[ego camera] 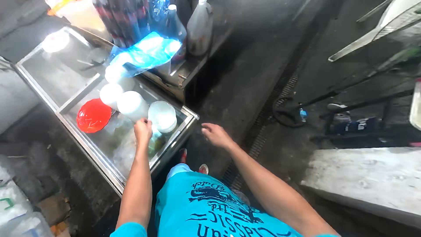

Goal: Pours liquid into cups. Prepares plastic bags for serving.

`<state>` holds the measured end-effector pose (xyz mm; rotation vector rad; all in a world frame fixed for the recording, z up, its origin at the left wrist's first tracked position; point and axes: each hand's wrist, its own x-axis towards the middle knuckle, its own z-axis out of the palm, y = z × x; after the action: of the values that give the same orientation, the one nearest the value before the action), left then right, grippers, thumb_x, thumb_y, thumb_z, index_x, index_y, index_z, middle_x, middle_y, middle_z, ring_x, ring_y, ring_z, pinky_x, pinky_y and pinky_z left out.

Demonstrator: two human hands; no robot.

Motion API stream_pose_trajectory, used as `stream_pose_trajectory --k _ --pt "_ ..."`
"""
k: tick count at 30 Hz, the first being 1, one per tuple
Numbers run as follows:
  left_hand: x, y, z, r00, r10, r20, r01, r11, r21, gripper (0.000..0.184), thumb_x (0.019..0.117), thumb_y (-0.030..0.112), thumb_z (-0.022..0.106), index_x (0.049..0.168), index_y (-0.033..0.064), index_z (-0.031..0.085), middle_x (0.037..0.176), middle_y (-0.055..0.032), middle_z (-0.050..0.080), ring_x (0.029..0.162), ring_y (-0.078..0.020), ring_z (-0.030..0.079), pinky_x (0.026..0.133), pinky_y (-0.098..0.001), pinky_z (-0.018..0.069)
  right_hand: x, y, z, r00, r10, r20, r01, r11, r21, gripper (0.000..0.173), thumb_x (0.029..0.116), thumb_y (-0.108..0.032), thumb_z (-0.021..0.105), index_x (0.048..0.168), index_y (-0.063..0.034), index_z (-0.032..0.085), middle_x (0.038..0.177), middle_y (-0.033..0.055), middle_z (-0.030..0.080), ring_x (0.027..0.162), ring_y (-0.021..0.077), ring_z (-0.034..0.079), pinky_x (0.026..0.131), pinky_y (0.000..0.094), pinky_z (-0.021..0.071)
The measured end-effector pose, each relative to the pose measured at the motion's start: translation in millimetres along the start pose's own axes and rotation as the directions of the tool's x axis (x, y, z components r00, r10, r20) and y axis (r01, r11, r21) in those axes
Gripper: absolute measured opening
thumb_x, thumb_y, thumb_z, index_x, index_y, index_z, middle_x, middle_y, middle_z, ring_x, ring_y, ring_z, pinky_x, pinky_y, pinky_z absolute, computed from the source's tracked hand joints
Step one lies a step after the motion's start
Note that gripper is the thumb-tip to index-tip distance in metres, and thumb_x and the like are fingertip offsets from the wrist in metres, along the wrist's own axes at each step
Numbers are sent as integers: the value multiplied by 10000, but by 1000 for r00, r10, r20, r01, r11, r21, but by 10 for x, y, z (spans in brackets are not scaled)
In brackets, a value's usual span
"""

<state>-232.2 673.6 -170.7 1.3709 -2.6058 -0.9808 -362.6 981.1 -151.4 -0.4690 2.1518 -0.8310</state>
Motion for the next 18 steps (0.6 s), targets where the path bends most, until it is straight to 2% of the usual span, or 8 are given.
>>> stream_pose_trajectory --k 3,7,10,12,13,14,16,18 --pt "-43 2 -7 997 51 -64 -59 988 -143 246 1005 275 639 1082 60 731 928 -113 731 859 -247 707 830 -512 573 585 -575 154 998 -56 -21 54 993 -106 493 1079 -372 487 1488 -100 527 1190 182 705 1106 333 683 1016 559 516" --pt "-64 -47 110 974 162 -158 -216 872 -440 160 961 189 688 1024 52 740 864 -31 723 757 -91 679 740 -310 588 1262 -915 451 999 -30 -42 27 998 -57 672 1031 -462 579 1570 -109 388 1211 201 689 1078 372 686 957 601 542" --pt "-26 -25 218 930 252 -268 -366 700 -613 98 929 91 696 967 8 731 1022 -83 696 884 -120 685 796 -277 606 1428 -1023 561 992 1 -124 -8 999 -53 426 1001 -308 643 1344 -58 610 1075 211 700 988 387 685 884 621 547" --pt "42 -7 226 915 280 -291 -400 536 -743 85 955 52 630 984 -7 683 1203 -127 691 1071 -185 681 921 -334 588 1407 -1066 544 983 56 -172 -57 998 -2 298 982 -222 653 1210 -32 657 974 197 699 886 361 692 811 591 566" --pt "85 2 213 915 279 -290 -392 454 -800 87 986 58 597 1015 1 657 1220 -129 707 1104 -205 688 945 -357 582 1381 -1066 523 980 77 -185 -66 996 62 281 973 -197 653 1194 -23 655 942 184 696 823 329 697 768 555 587" --pt "142 8 198 918 274 -287 -377 374 -847 84 1013 68 563 1048 21 623 1164 -125 736 1080 -224 709 944 -388 585 1344 -1072 495 977 93 -194 -63 986 152 276 961 -168 661 1190 -14 649 915 171 691 773 299 697 734 518 605" --pt "262 50 155 931 254 -261 -322 242 -915 72 1052 102 509 1066 77 576 927 -79 736 895 -234 740 877 -443 618 1256 -1138 425 973 111 -202 -25 921 388 219 942 -84 666 1138 4 622 810 128 650 642 230 664 633 415 614" --pt "341 132 94 943 251 -219 -283 255 -924 87 1071 127 449 1043 117 530 746 2 641 680 -159 676 728 -378 622 1160 -1247 374 969 131 -210 29 784 620 132 941 4 636 1061 7 583 712 96 599 538 193 621 546 360 603"
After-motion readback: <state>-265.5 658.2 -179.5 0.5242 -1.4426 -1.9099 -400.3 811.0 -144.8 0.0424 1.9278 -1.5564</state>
